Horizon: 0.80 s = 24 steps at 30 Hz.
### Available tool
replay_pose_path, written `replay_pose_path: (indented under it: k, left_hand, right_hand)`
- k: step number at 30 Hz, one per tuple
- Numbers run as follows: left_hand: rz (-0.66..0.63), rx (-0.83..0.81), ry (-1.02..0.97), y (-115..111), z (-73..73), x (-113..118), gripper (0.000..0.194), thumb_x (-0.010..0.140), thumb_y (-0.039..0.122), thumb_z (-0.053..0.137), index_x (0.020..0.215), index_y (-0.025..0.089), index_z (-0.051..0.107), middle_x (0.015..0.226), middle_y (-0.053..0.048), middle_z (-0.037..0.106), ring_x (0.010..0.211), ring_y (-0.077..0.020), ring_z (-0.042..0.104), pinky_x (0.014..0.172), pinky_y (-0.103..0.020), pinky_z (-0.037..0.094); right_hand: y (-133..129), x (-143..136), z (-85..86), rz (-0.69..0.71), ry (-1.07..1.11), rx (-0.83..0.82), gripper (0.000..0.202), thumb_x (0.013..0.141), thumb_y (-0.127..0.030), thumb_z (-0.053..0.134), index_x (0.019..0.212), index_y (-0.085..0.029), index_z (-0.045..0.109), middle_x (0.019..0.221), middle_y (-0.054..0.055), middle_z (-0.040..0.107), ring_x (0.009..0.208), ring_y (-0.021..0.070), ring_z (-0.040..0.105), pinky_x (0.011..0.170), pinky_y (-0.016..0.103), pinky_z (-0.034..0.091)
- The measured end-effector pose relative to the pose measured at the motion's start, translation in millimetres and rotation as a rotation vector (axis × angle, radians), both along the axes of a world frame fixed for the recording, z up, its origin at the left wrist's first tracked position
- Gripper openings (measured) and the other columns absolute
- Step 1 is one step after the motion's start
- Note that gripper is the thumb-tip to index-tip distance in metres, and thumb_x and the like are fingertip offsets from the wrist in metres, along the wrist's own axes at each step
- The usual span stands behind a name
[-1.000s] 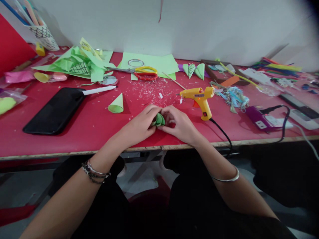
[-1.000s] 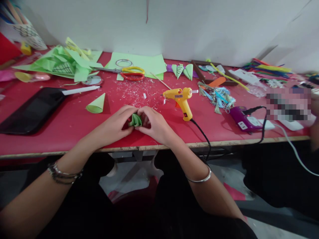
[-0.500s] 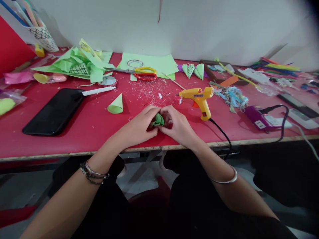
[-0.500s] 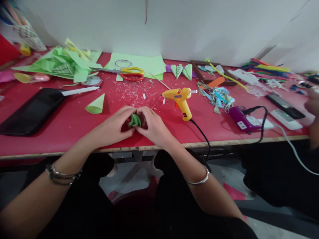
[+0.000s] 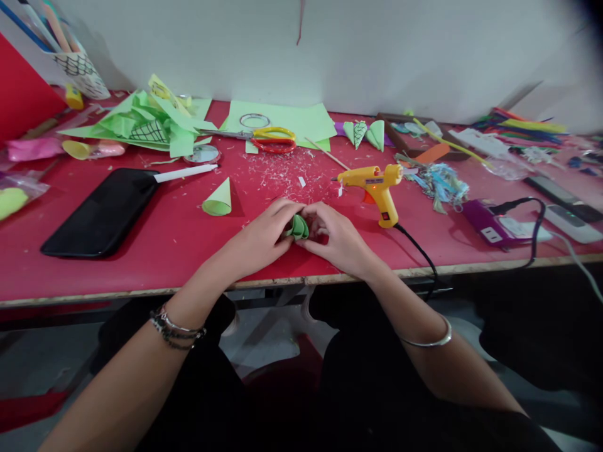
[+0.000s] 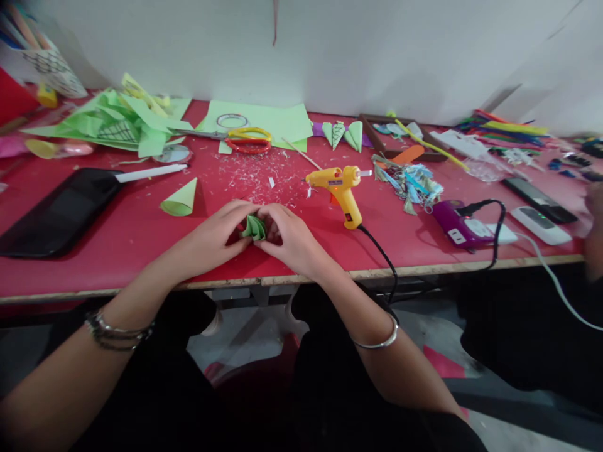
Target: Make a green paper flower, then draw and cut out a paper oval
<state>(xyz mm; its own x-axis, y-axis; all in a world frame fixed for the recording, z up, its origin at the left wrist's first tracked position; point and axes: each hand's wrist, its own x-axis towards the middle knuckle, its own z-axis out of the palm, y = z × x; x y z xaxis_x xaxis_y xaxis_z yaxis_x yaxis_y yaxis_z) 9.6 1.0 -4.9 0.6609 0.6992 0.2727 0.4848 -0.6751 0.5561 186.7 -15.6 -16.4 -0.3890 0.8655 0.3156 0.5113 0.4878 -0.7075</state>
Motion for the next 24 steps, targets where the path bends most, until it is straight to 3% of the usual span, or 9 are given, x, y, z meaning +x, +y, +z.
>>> replay_pose_path:
  k: [10, 14, 19, 24]
  left_hand:
    - [0.011, -0.02, 0.006, -1.7, 0.8, -1.1, 0.046, 0.078, 0.012, 0.05, 0.123, 0.017, 0.04, 0.124, -0.009, 0.046, 0.116, -0.0201, 0.045, 0.098, -0.033, 0.039]
    - [0.026, -0.024, 0.031, -0.3, -1.5, -3.6, 0.055, 0.08, 0.014, 0.049, 0.132, 0.02, 0.031, 0.135, -0.009, 0.039, 0.126, -0.0215, 0.037, 0.103, -0.036, 0.034]
    - [0.034, -0.027, 0.077, -0.1, -0.1, -6.6, 0.058, 0.079, 0.011, 0.048, 0.134, 0.019, 0.031, 0.135, -0.01, 0.041, 0.124, -0.0197, 0.04, 0.103, -0.034, 0.034]
    - [0.023, -0.025, 0.074, 0.3, 1.5, -11.6, 0.064, 0.078, 0.016, 0.052, 0.136, 0.022, 0.026, 0.136, -0.009, 0.039, 0.124, -0.0223, 0.04, 0.102, -0.036, 0.036]
  right_hand:
    - [-1.6, -3.2, -0.1, -0.056, -0.083, 0.097, 0.034, 0.069, -0.015, 0.06, 0.1, -0.018, 0.047, 0.095, 0.005, 0.056, 0.075, 0.016, 0.053, 0.067, 0.031, 0.046]
    - [-0.9, 1.3, 1.7, -0.007, -0.05, 0.001, 0.039, 0.069, -0.02, 0.063, 0.104, -0.018, 0.046, 0.1, 0.008, 0.055, 0.075, 0.0159, 0.055, 0.067, 0.032, 0.048]
    - [0.4, 3.9, 5.2, 0.031, -0.037, -0.05, 0.024, 0.073, -0.02, 0.061, 0.094, -0.018, 0.05, 0.089, 0.004, 0.055, 0.069, 0.0121, 0.054, 0.061, 0.026, 0.048]
    - [-0.3, 1.4, 5.5, -0.03, -0.016, -0.073, 0.028, 0.07, -0.021, 0.066, 0.094, -0.018, 0.051, 0.076, 0.0, 0.055, 0.062, 0.011, 0.055, 0.058, 0.025, 0.048]
